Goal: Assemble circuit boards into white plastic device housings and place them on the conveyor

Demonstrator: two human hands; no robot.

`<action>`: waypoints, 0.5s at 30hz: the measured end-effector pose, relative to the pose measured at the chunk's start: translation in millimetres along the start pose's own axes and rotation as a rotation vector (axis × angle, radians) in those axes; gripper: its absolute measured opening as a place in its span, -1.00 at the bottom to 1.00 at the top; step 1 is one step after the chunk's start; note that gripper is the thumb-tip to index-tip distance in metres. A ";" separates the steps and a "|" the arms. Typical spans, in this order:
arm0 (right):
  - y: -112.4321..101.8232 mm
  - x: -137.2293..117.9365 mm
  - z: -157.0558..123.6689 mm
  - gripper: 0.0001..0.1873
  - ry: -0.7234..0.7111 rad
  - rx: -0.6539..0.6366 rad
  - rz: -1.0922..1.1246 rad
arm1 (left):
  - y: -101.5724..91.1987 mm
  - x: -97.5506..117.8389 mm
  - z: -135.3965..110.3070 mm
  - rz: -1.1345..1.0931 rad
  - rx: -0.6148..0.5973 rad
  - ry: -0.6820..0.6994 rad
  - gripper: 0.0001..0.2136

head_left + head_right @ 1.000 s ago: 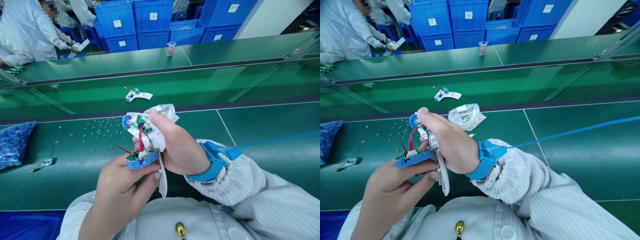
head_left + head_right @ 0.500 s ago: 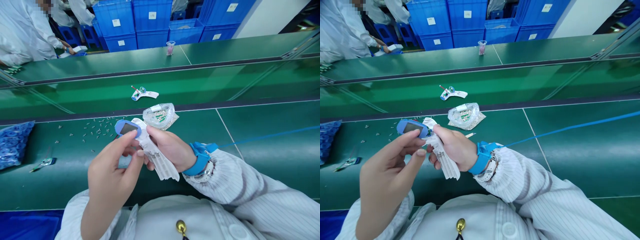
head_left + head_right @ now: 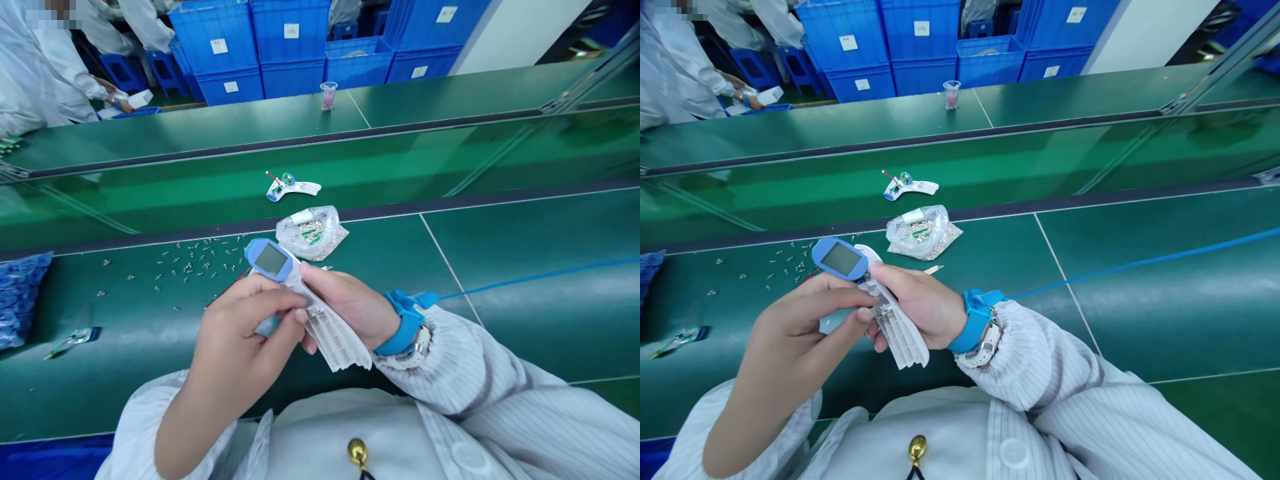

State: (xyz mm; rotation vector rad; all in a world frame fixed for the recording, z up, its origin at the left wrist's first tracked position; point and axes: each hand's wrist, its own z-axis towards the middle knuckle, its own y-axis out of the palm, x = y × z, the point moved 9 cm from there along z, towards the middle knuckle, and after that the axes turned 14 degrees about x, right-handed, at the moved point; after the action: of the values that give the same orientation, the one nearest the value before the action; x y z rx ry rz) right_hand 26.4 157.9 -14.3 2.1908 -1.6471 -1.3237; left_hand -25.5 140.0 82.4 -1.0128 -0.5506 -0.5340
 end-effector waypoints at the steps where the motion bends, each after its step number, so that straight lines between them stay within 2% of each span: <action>1: -2.3 -0.3 -0.5 -0.61 -0.011 0.026 -0.018 | 4.1 -0.9 0.2 -0.037 -0.044 -0.032 -0.85; 5: -6.5 -3.4 -4.2 -0.70 -0.056 0.102 -0.055 | 13.2 -8.4 1.0 -0.066 -0.123 -0.160 -0.80; 9: -4.9 -9.1 -7.4 -0.76 -0.109 0.105 -0.060 | 25.2 -14.2 -3.3 -0.130 -0.222 -0.272 -0.77; 15: -6.4 -11.7 -6.8 -0.77 -0.136 0.116 -0.102 | 38.1 -27.1 -10.6 -0.218 -0.306 -0.481 -0.77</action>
State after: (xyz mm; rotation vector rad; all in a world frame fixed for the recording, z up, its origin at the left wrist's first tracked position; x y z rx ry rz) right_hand 35.3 167.4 -6.8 2.3271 -1.7206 -1.4682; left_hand -19.2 151.2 36.2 -1.3945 -1.0371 -0.5796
